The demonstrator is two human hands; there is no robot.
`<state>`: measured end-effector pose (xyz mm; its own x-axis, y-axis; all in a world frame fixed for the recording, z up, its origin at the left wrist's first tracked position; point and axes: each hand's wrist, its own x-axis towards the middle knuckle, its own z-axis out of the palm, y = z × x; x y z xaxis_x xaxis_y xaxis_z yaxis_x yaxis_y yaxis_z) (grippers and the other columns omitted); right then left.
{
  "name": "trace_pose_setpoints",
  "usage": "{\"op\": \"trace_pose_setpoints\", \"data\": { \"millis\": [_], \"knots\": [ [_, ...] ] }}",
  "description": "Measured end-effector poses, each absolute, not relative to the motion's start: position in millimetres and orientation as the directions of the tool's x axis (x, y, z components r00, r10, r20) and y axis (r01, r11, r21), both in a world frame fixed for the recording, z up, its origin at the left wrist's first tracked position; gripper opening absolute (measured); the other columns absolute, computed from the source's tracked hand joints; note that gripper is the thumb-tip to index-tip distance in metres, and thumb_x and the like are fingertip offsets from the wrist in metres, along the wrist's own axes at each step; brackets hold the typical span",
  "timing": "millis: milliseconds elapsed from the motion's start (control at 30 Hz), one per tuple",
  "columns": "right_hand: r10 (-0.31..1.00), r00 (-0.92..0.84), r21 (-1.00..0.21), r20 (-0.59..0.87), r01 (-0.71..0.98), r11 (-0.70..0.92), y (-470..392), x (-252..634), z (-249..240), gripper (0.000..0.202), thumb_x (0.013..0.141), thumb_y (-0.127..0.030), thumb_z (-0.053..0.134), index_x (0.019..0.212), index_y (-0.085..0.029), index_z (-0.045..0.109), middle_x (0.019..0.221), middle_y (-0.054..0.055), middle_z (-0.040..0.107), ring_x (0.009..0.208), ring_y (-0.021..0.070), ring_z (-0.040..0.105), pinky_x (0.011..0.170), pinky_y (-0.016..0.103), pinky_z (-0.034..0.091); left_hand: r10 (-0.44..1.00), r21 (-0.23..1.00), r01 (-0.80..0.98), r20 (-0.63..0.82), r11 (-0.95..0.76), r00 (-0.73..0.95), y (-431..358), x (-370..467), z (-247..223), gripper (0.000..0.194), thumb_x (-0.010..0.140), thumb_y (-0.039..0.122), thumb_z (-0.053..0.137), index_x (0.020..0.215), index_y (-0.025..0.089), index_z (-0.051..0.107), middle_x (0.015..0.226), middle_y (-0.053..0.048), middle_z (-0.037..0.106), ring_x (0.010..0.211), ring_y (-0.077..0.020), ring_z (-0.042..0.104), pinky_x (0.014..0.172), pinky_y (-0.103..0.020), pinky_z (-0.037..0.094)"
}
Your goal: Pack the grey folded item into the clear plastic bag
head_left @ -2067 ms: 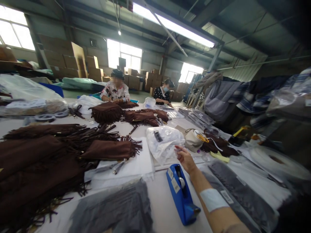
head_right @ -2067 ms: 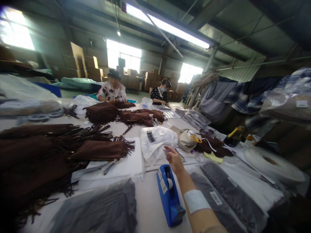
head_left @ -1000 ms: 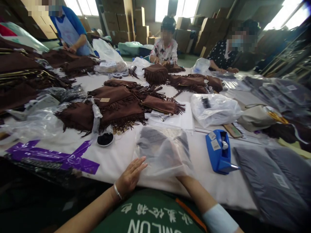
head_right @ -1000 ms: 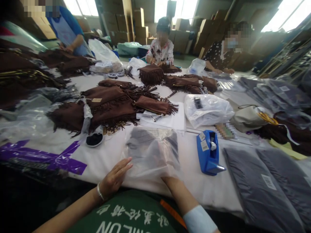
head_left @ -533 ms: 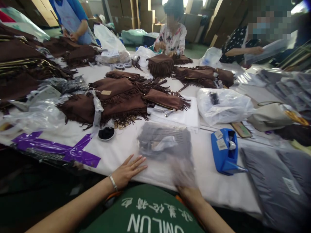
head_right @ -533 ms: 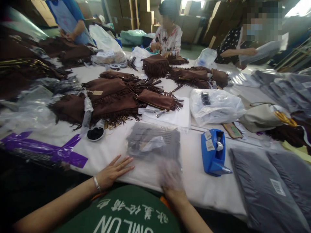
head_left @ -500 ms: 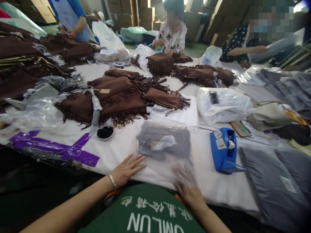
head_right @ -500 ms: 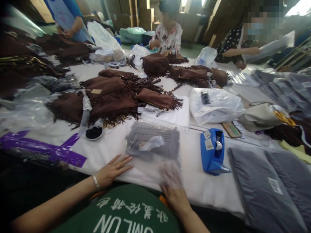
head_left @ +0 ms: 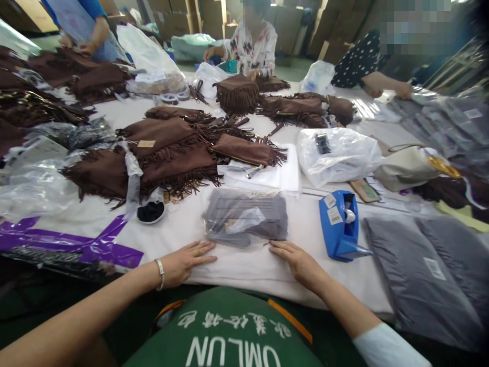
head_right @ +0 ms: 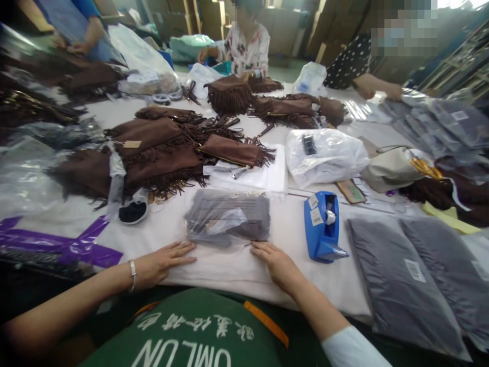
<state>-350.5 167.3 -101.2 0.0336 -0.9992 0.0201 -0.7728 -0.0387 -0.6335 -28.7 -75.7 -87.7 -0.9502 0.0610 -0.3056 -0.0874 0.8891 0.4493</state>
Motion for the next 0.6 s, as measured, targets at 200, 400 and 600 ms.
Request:
{"op": "trace_pose_setpoints", "data": {
  "millis": [200,400,600],
  "knots": [
    [-0.998,-0.024,-0.647,-0.058,-0.761,0.056,207.8,-368.3,-101.4,0.051,0.086,-0.01,0.042,0.133,-0.028,0.044,0.135,0.004,0.051,0.126,0.0183,0.044,0.109,0.04,0.037,0.005,0.477,-0.097,-0.21,0.874,-0.978,-77.2,-26.9,-84.8,0.068,0.069,0.001,0.046,0.133,0.022,0.046,0.148,-0.007,0.031,0.136,-0.0244,0.03,0.113,-0.046,0.027],
    [-0.997,-0.074,-0.563,0.0,-0.824,0.061,213.5,-343.1,-105.1,0.062,0.082,-0.034,0.061,0.139,-0.028,0.036,0.137,0.006,0.049,0.127,0.0258,0.042,0.107,0.048,0.037,-0.432,0.492,-0.384,-0.017,0.782,-0.902,-59.6,-37.1,-102.3,0.033,0.095,0.034,0.037,0.109,0.018,0.063,0.114,-0.008,0.066,0.105,-0.0217,0.061,0.095,-0.036,0.048],
    [-0.921,-0.37,-0.6,0.12,-0.767,0.23,197.5,-332.0,-110.5,0.039,0.082,-0.015,0.055,0.12,-0.026,0.055,0.108,0.006,0.062,0.105,0.0241,0.053,0.094,0.044,0.045,-0.614,0.511,-0.494,0.086,0.703,-0.785,-46.5,-50.4,-76.7,0.029,0.092,0.037,0.043,0.105,0.02,0.064,0.102,-0.005,0.069,0.094,-0.0221,0.065,0.086,-0.035,0.051]
  ]
}}
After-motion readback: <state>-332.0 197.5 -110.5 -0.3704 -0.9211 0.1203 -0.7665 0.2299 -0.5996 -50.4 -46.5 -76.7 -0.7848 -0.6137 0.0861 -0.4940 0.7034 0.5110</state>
